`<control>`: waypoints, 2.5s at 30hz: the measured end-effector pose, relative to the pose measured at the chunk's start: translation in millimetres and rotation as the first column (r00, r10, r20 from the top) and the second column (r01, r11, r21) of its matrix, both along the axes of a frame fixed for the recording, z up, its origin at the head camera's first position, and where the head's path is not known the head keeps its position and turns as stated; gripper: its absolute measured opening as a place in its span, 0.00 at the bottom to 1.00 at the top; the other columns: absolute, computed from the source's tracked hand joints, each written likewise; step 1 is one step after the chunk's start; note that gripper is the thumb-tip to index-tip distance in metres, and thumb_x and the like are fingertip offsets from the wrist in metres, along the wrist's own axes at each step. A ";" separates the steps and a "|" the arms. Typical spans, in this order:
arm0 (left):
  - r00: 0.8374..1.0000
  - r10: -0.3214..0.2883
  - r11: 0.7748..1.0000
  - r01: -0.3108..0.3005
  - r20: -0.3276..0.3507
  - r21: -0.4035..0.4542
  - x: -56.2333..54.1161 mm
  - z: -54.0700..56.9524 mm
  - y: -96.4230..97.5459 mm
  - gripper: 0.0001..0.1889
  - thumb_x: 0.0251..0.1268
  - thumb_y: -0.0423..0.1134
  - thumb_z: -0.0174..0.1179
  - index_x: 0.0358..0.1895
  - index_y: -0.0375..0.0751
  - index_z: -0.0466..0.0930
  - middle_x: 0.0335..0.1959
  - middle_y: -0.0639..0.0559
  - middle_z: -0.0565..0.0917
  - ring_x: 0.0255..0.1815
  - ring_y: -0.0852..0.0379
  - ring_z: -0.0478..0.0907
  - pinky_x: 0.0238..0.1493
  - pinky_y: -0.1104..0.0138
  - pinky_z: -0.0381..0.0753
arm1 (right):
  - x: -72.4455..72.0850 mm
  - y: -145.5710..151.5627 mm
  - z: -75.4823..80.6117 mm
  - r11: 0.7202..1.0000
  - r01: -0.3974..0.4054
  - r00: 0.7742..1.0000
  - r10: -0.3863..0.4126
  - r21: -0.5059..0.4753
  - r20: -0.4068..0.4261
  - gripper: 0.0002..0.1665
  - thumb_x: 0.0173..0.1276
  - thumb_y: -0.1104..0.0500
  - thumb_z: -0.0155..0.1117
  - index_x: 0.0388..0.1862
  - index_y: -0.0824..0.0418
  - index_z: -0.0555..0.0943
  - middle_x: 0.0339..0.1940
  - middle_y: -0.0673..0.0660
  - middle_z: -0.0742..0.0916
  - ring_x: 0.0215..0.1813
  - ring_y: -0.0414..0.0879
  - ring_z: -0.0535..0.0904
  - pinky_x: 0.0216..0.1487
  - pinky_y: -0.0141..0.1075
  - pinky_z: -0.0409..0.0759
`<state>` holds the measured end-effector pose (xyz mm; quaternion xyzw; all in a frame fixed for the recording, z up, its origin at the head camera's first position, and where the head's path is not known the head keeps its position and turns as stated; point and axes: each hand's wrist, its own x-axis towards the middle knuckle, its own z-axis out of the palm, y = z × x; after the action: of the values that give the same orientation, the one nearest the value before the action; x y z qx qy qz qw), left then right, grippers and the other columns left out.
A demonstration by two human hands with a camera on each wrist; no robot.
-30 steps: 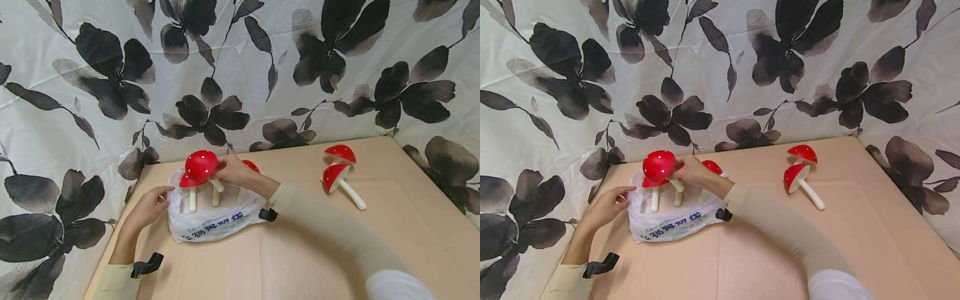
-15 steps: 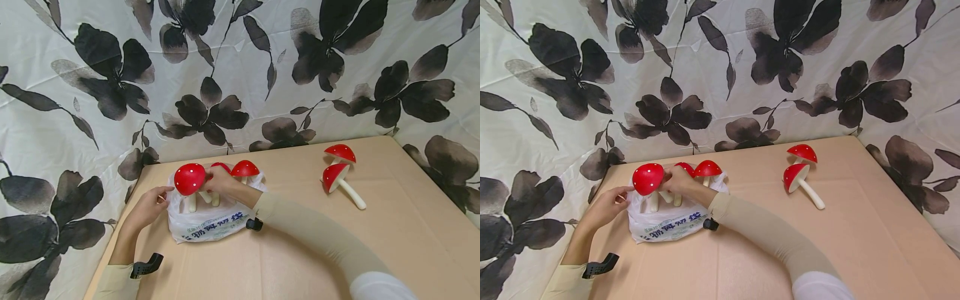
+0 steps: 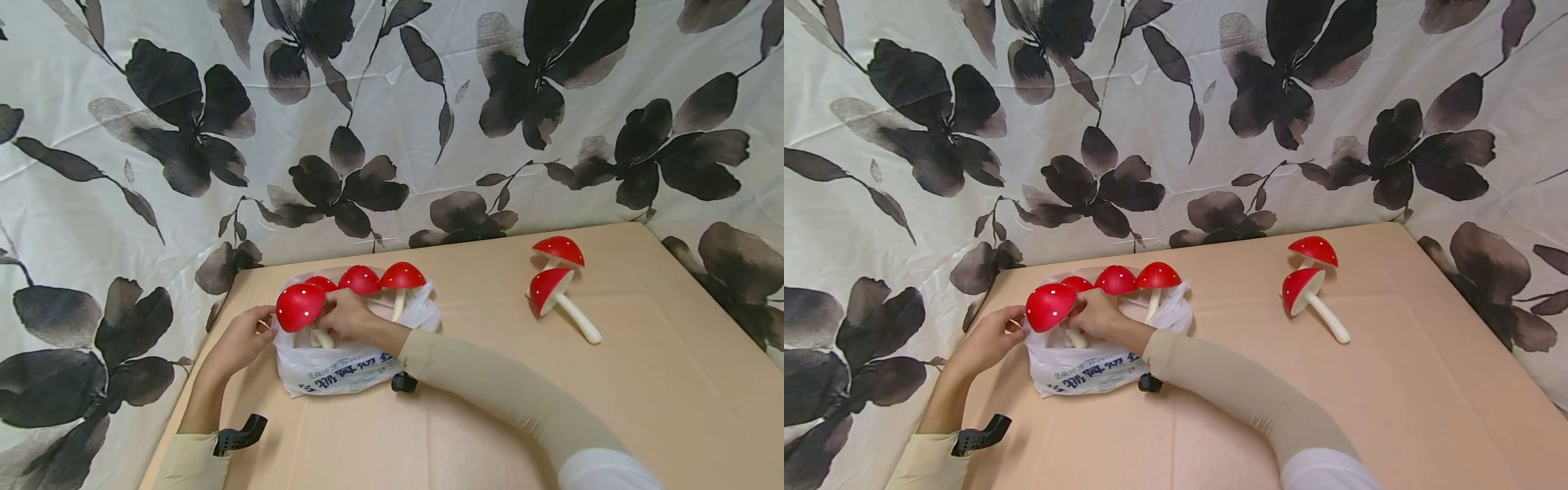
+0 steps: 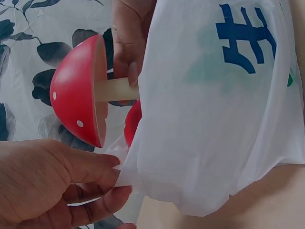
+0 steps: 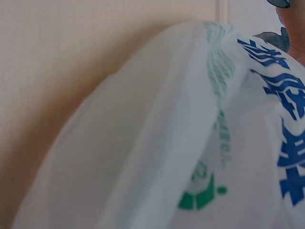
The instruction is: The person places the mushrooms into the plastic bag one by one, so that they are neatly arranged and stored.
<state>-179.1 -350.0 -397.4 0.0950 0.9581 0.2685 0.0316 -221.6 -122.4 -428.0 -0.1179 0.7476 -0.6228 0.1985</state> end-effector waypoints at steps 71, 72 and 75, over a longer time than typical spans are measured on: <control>0.999 -0.042 0.999 0.042 0.008 -0.017 1.6 -3.5 -0.4 0.22 0.61 0.20 0.58 0.60 0.27 0.78 0.37 0.44 0.80 0.35 0.52 0.75 0.34 0.72 0.79 | 10.3 -5.3 18.5 0.876 -0.022 0.946 0.173 0.482 -0.272 0.28 0.56 0.41 0.74 0.46 0.53 0.74 0.31 0.46 0.83 0.34 0.41 0.80 0.30 0.30 0.79; 0.999 -0.041 0.999 0.041 0.012 -0.016 1.7 -3.1 -0.4 0.22 0.62 0.20 0.58 0.60 0.26 0.78 0.37 0.44 0.80 0.35 0.52 0.76 0.34 0.72 0.79 | 9.0 -4.8 18.1 0.874 -0.023 0.943 0.181 0.485 -0.281 0.27 0.56 0.41 0.74 0.46 0.53 0.75 0.30 0.46 0.83 0.33 0.41 0.80 0.30 0.30 0.79; 0.999 -0.037 0.999 0.037 0.004 -0.021 1.6 -2.2 -0.8 0.22 0.62 0.20 0.57 0.61 0.26 0.77 0.37 0.43 0.80 0.34 0.52 0.76 0.33 0.71 0.79 | 5.2 -1.9 17.4 0.867 -0.040 0.928 0.217 0.497 -0.303 0.25 0.57 0.41 0.74 0.45 0.53 0.76 0.30 0.45 0.83 0.33 0.40 0.80 0.30 0.29 0.79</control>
<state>-177.5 -350.8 -399.6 0.1118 0.9588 0.2581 0.0392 -216.3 -124.4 -410.6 -0.2234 0.8922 -0.3713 0.1275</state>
